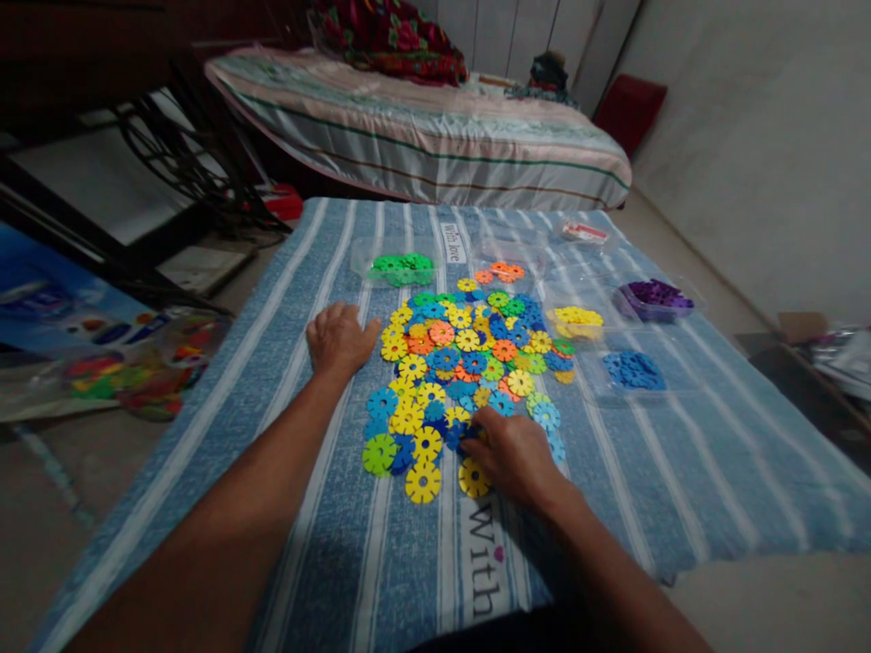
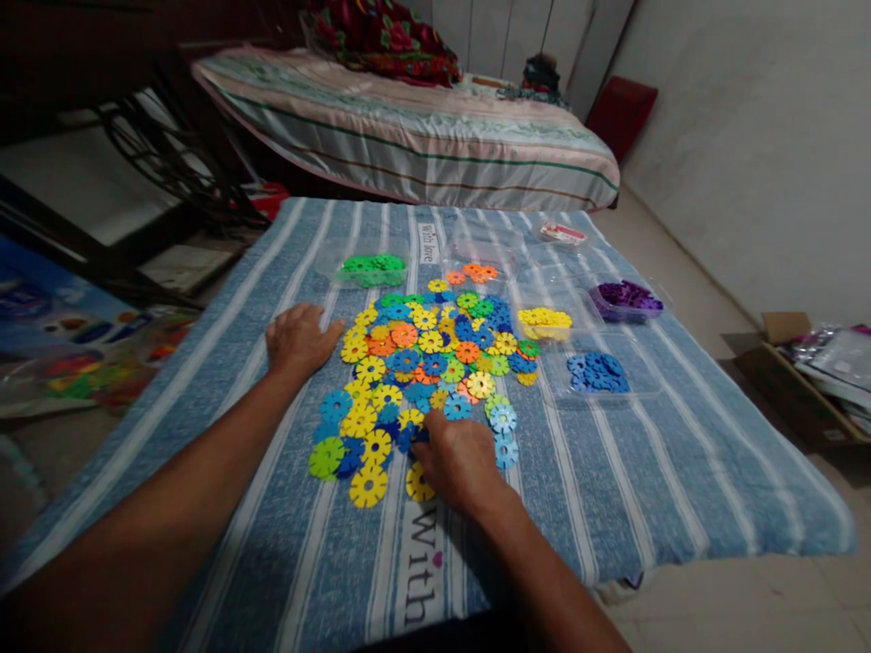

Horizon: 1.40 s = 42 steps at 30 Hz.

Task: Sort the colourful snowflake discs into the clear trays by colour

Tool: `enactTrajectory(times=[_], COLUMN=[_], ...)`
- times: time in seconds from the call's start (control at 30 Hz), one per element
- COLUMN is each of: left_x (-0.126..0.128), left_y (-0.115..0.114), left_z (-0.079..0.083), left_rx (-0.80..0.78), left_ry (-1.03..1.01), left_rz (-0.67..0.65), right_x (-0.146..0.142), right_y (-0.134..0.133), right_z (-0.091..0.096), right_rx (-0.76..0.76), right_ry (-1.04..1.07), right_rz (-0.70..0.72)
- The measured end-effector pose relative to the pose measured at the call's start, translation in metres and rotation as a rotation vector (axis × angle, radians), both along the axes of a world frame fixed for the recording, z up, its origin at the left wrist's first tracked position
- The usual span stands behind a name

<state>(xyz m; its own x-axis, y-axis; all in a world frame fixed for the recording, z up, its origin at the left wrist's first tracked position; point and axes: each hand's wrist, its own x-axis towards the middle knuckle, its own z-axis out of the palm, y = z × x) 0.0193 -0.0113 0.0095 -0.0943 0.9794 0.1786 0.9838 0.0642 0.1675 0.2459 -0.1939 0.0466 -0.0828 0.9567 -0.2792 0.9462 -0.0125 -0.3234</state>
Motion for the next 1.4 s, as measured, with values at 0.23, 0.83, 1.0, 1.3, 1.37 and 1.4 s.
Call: enactTrajectory(times=[0.23,0.83,1.0,1.3,1.37,1.4], left_x=[-0.001,-0.001,0.001,0.001,0.001,0.001], left_y=[0.000,0.000,-0.002,-0.005,-0.005,-0.006], left_z=[-0.002,-0.007,-0.006,-0.009,-0.009,-0.009], left_rx=[0.005,0.027,0.024,0.039,0.039,0.036], left_ry=[0.001,0.049,0.048,0.019,0.012,0.008], left_rz=[-0.007,-0.003,-0.002,-0.004,-0.007,-0.006], right_x=[0.048,0.017,-0.020,-0.020,-0.016,-0.015], right_y=[-0.005,-0.022,-0.011,-0.010,-0.011,-0.012], right_z=[0.000,-0.013,0.003,0.009,0.007,0.006], right_rx=[0.261,0.273,0.104,0.024,0.063,0.077], right_ry=[0.345,0.225,0.060,-0.146,-0.144,-0.143], right_rz=[-0.149,0.227,0.437,0.293,0.272,0.268])
